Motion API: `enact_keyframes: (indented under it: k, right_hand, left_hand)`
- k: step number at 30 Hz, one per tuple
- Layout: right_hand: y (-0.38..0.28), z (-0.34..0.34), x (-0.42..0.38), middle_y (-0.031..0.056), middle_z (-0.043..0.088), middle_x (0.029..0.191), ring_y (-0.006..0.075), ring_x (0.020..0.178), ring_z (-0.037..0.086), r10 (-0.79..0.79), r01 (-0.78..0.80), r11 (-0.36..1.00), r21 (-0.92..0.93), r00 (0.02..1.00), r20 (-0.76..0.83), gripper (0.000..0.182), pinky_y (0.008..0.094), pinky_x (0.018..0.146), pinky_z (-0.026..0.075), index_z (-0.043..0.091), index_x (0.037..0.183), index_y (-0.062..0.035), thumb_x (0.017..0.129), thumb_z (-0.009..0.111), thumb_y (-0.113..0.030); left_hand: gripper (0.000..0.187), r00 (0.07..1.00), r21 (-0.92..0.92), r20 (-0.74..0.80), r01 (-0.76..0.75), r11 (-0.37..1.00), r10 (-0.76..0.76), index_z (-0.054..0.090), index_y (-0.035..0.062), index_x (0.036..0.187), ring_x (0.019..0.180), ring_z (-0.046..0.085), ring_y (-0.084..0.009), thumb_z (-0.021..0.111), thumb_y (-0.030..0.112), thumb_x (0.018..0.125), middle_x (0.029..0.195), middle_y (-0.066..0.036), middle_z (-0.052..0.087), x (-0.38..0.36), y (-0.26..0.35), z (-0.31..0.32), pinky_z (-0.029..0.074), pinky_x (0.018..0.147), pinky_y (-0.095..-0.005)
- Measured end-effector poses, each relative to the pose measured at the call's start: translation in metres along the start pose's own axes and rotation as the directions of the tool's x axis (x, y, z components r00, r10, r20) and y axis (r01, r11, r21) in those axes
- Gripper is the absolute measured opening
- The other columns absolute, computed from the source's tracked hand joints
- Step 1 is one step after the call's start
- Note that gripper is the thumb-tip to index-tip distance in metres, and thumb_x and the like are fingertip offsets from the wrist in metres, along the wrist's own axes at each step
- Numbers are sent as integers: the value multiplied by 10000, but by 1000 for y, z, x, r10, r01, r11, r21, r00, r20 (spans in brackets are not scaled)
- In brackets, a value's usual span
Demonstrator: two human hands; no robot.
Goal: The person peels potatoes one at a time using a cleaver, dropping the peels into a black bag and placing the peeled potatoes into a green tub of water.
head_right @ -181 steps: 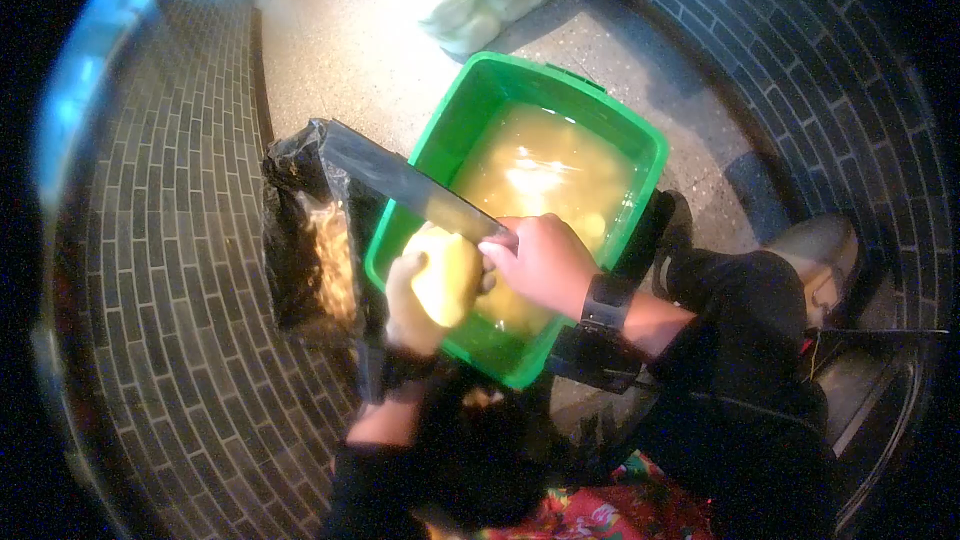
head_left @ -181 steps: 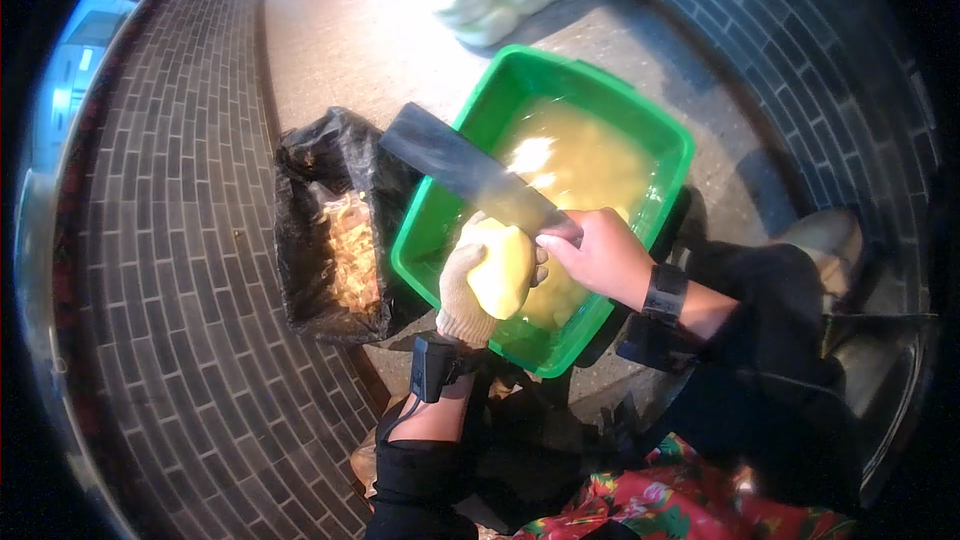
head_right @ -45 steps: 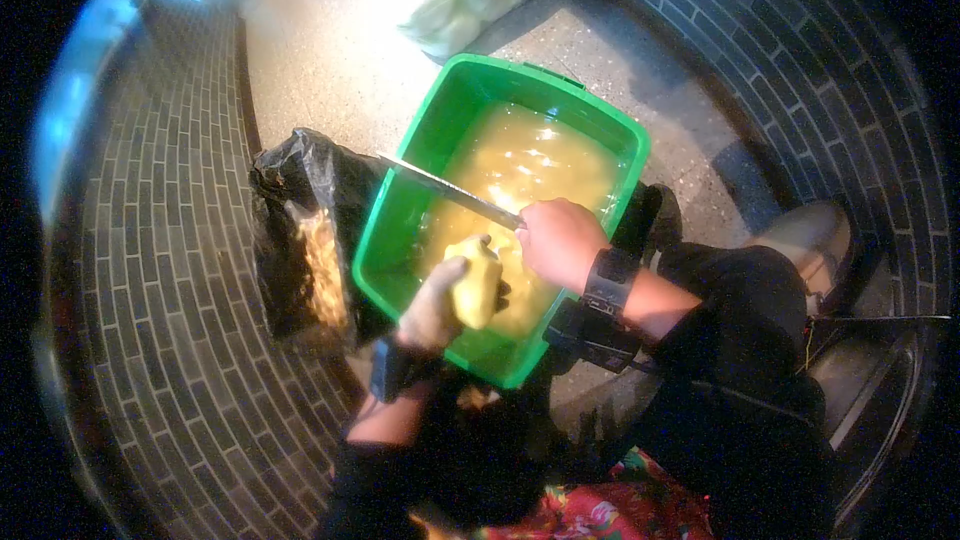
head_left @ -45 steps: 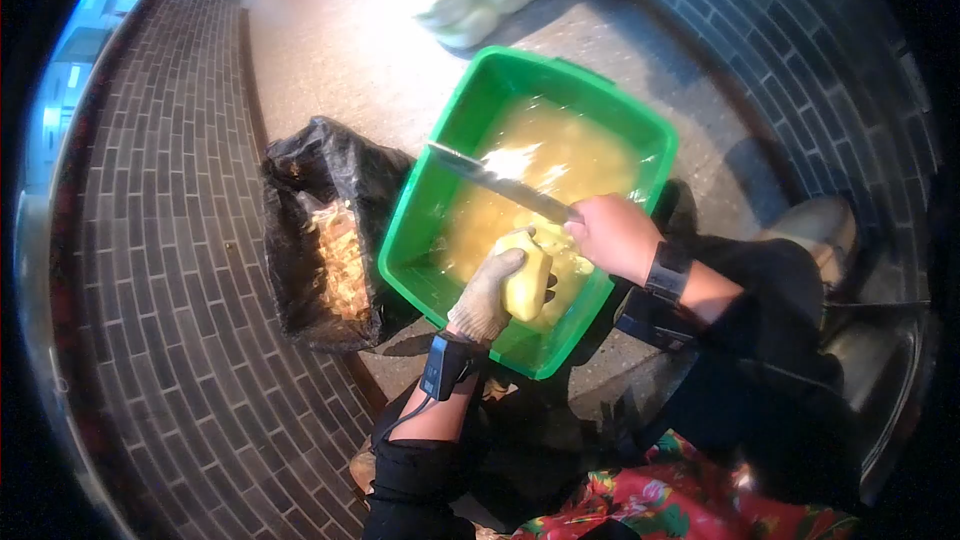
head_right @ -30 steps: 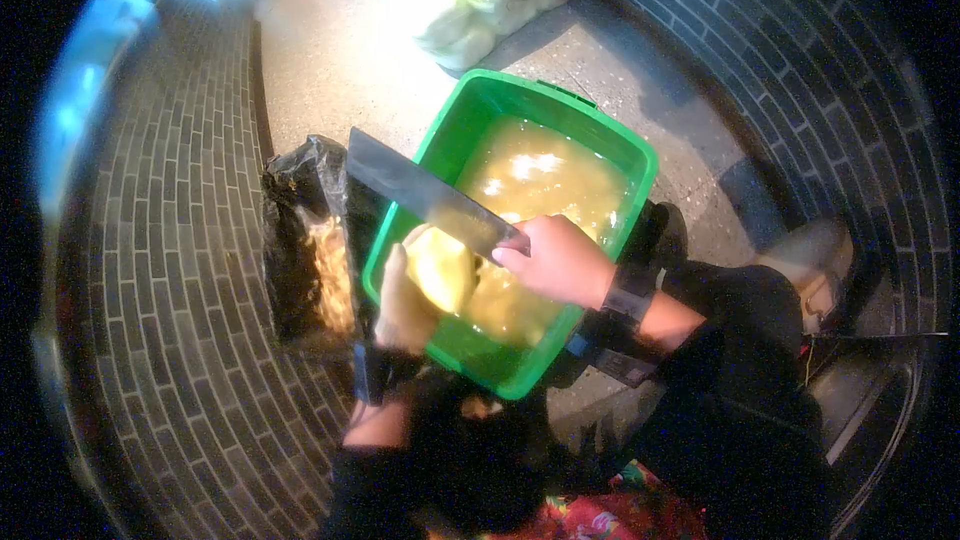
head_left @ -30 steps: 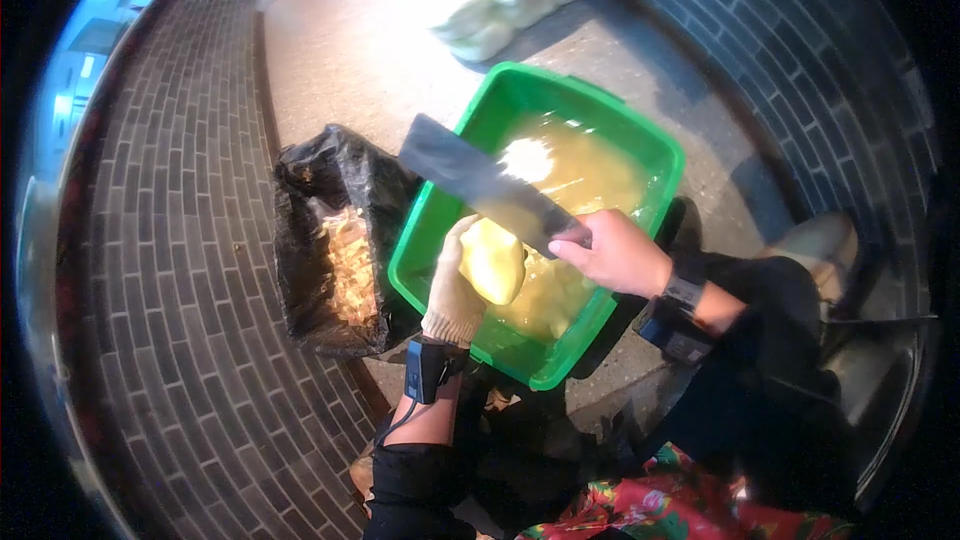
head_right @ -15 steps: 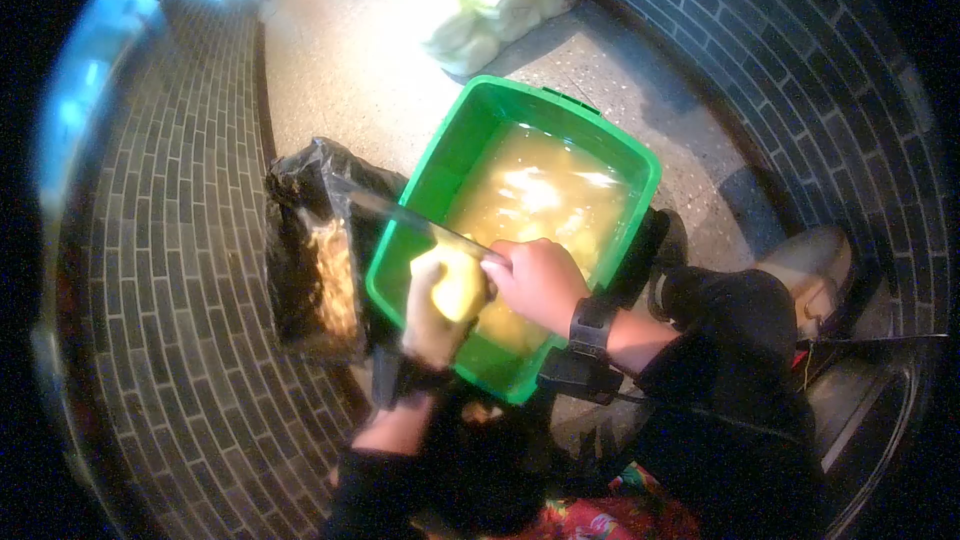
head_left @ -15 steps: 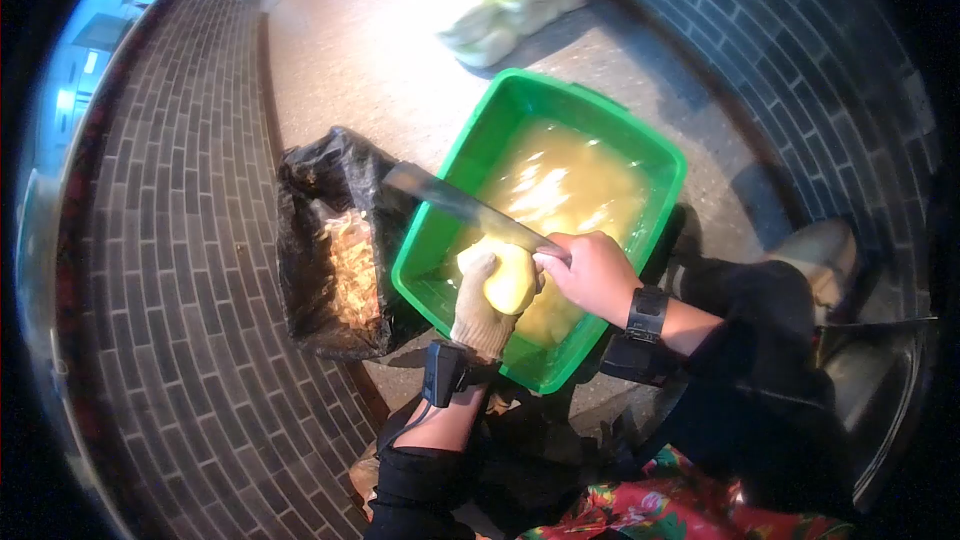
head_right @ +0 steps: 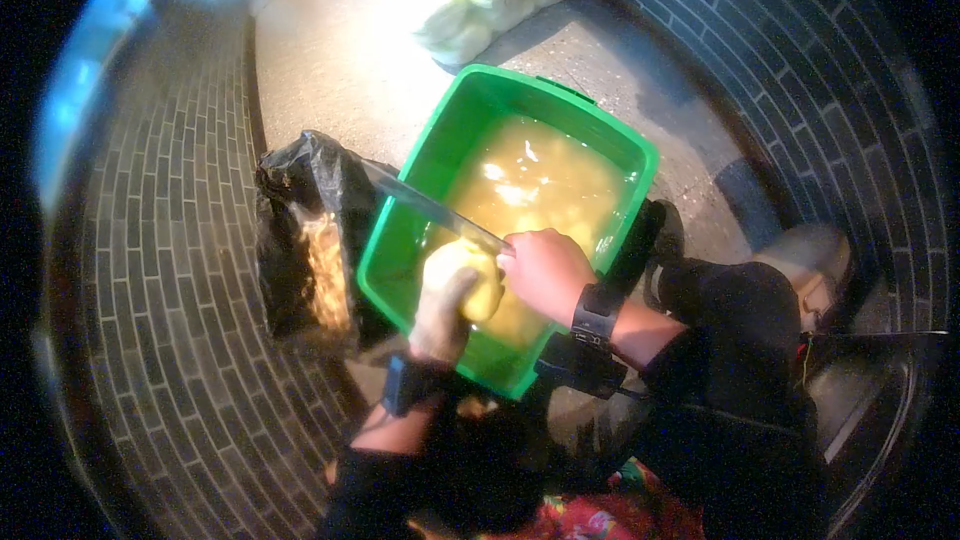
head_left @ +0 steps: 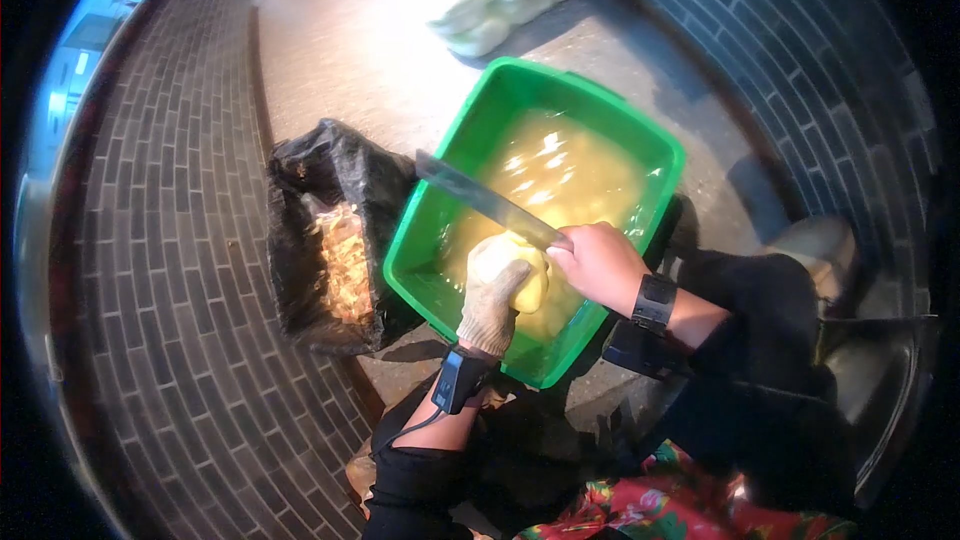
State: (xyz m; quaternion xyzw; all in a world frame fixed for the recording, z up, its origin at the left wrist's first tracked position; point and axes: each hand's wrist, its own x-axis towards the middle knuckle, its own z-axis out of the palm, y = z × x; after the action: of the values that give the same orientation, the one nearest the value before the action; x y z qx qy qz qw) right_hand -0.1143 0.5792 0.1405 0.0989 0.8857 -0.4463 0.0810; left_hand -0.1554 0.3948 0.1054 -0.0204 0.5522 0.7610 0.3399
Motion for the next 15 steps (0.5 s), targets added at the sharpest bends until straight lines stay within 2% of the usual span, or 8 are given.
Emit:
enact_keyframes:
  k: [1, 4, 6, 7, 9, 13, 15]
  right_hand:
    - [-1, -4, 0, 211, 654, 738, 395, 713, 645, 6, -6, 1000, 0, 1000, -5, 195, 489, 685, 507, 688, 839, -30, 868, 608, -206]
    - [5, -13, 0, 204, 663, 752, 393, 728, 653, 49, -45, 998, -51, 997, 66, 182, 490, 694, 512, 698, 840, -39, 861, 616, -200]
    - [17, -11, 1, 199, 665, 750, 394, 733, 658, -72, 77, 978, -194, 997, 35, 180, 490, 704, 518, 705, 825, -42, 858, 620, -198]
    - [20, -13, 3, 199, 665, 750, 394, 733, 658, -67, 72, 979, -193, 997, 33, 180, 490, 704, 518, 705, 825, -42, 858, 620, -198]
    - [26, -17, 7, 203, 653, 759, 391, 762, 644, 39, -18, 967, -256, 996, 79, 177, 494, 715, 504, 704, 857, -44, 864, 621, -200]
    - [30, -17, 9, 199, 656, 767, 393, 772, 644, 49, -36, 972, -233, 998, 50, 181, 491, 714, 504, 710, 876, -50, 864, 620, -207]
    - [27, -22, 10, 199, 660, 784, 394, 778, 644, 69, -57, 972, -227, 996, 48, 198, 488, 716, 505, 710, 894, -50, 871, 611, -220]
  left_hand:
    - [535, 996, 28, -87, 18, 999, -15, 418, -12, 1292, 1011, 628, -215, 649, 60, 815, 1119, -122, 599, 0, -5, -1, 535, 865, -332]
    - [562, 997, 78, -49, 60, 995, -57, 423, -2, 1293, 999, 632, -214, 668, 28, 788, 1122, -124, 599, 5, -8, -5, 542, 852, -340]
    - [579, 991, 56, -49, 127, 990, -124, 427, 8, 1296, 997, 631, -213, 678, 14, 774, 1122, -123, 600, -1, 2, 6, 543, 849, -341]
    - [597, 981, 33, -58, 188, 982, -186, 431, 17, 1299, 994, 631, -212, 688, 0, 761, 1121, -122, 601, -4, 8, 13, 544, 845, -341]
    - [609, 980, 44, -42, 194, 980, -192, 434, 24, 1303, 987, 634, -216, 694, -7, 753, 1120, -122, 601, -7, 7, 16, 545, 844, -343]
    - [613, 972, 72, -1, 234, 970, -234, 452, 39, 1297, 968, 640, -222, 708, -7, 742, 1113, -120, 603, -3, 4, 13, 550, 838, -342]
    - [620, 974, 102, -29, 227, 969, -225, 439, 41, 1302, 968, 641, -234, 708, -3, 745, 1119, -127, 599, -3, 6, 10, 555, 837, -355]
